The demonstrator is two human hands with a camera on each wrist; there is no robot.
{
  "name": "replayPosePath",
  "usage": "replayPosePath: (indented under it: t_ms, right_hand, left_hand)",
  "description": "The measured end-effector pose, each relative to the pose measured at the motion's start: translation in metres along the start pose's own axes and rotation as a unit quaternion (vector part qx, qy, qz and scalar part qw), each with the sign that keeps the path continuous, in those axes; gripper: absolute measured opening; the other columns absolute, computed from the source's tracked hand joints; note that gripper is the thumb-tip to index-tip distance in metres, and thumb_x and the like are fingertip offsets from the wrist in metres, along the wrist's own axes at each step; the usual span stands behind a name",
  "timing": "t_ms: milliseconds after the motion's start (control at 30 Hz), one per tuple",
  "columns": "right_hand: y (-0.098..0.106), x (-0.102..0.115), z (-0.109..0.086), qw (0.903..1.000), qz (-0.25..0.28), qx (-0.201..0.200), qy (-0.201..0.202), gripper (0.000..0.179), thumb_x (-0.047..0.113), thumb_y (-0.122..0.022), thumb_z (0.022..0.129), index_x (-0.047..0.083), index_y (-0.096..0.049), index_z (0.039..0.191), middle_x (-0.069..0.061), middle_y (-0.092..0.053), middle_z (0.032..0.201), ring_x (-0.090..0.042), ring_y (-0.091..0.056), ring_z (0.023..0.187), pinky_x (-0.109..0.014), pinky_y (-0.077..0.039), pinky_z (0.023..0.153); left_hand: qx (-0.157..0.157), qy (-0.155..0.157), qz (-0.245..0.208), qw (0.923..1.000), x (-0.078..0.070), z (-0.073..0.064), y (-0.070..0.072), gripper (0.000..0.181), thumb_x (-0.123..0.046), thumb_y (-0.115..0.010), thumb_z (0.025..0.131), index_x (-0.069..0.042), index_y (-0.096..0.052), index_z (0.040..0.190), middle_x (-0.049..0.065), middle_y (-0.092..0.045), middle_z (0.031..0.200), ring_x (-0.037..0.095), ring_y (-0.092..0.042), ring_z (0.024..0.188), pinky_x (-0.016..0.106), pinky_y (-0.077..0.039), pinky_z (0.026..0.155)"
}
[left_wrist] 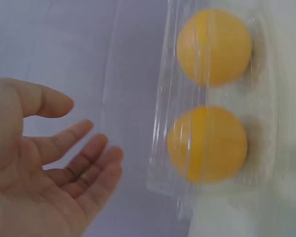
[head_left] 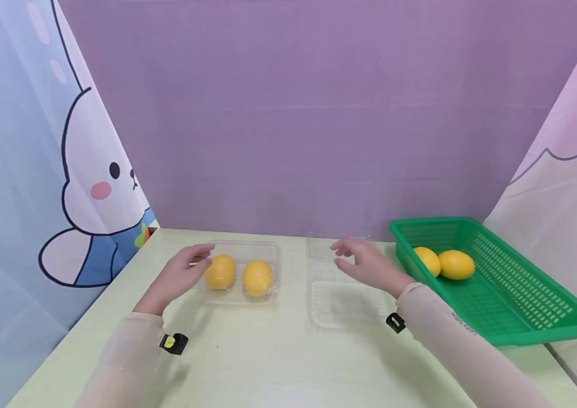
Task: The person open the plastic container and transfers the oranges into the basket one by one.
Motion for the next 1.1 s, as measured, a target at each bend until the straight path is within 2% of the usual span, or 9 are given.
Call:
replayPosePath:
  t_ms: [100,233,367,500,833,1000,1100]
  right_hand:
    - [-0.006,0.001,0.003,1.0,0.007,-0.006,-0.002,0.03,0.028,-0.057,0.089,0.017,-0.056,0.118,0.002,-0.059,0.108,-0.019,-0.054,0.101,-0.04,-0.047,0.085]
    - [-0.015,0.005,0.008,0.9997,0.018,-0.013,-0.003,0.029,0.03,-0.059,0.088,0.019,-0.057,0.115,0.005,-0.06,0.104,-0.014,-0.055,0.097,-0.038,-0.047,0.083]
    - [-0.026,0.015,0.013,0.9982,0.059,0.005,-0.007,0.029,0.03,-0.061,0.087,0.019,-0.059,0.114,0.006,-0.061,0.099,-0.011,-0.056,0.093,-0.035,-0.047,0.084]
    - [-0.041,0.022,0.018,0.9949,0.093,0.026,-0.027,0.029,0.031,-0.062,0.086,0.021,-0.059,0.113,0.008,-0.061,0.095,-0.008,-0.056,0.09,-0.029,-0.047,0.081]
    - [-0.066,0.032,0.022,0.9906,0.127,0.048,-0.016,0.031,0.03,-0.066,0.083,0.015,-0.059,0.111,0.004,-0.059,0.099,-0.01,-0.054,0.091,-0.028,-0.046,0.082]
    - [-0.076,0.036,0.023,0.9875,0.144,0.061,-0.022,0.035,0.031,-0.068,0.082,0.014,-0.058,0.111,0.003,-0.058,0.099,-0.011,-0.055,0.09,-0.027,-0.047,0.08]
    - [-0.084,0.037,0.024,0.9867,0.144,0.07,-0.031,0.037,0.033,-0.069,0.081,0.015,-0.057,0.111,0.004,-0.058,0.098,-0.01,-0.055,0.089,-0.026,-0.048,0.08]
  left_hand:
    - [0.005,0.015,0.003,0.9999,0.01,0.0,0.003,0.058,-0.044,-0.044,0.093,-0.009,-0.037,0.139,0.017,-0.038,0.135,0.035,-0.038,0.12,0.052,-0.041,0.092]
    - [0.02,0.056,-0.006,0.9982,0.023,0.001,0.007,0.064,-0.045,-0.043,0.093,-0.004,-0.03,0.141,0.022,-0.031,0.139,0.039,-0.032,0.124,0.055,-0.035,0.095]
    - [0.052,0.11,-0.021,0.9923,0.036,0.0,0.006,0.075,-0.051,-0.041,0.092,-0.002,-0.019,0.144,0.026,-0.022,0.142,0.043,-0.027,0.126,0.058,-0.031,0.097]
    - [0.076,0.148,-0.028,0.9857,0.047,-0.002,0.003,0.084,-0.059,-0.039,0.088,-0.004,-0.013,0.145,0.025,-0.018,0.144,0.044,-0.02,0.129,0.063,-0.025,0.098]
    - [0.075,0.173,-0.056,0.9805,0.058,-0.001,-0.002,0.089,-0.065,-0.039,0.085,-0.005,-0.012,0.145,0.023,-0.018,0.145,0.042,-0.018,0.13,0.064,-0.021,0.099]
    - [0.079,0.178,-0.055,0.9793,0.059,0.0,-0.005,0.092,-0.068,-0.041,0.082,-0.006,-0.013,0.145,0.021,-0.018,0.146,0.042,-0.018,0.13,0.066,-0.02,0.097]
    - [0.08,0.176,-0.049,0.98,0.059,0.0,-0.006,0.09,-0.064,-0.043,0.084,-0.005,-0.013,0.145,0.022,-0.018,0.146,0.042,-0.019,0.13,0.066,-0.021,0.097]
Point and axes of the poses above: each hand's wrist, its own z-axis towards the middle knuckle, its own y-axis out of the back of the hand, x = y × z, the point moved 4 cm from there along z, towards the middle knuckle
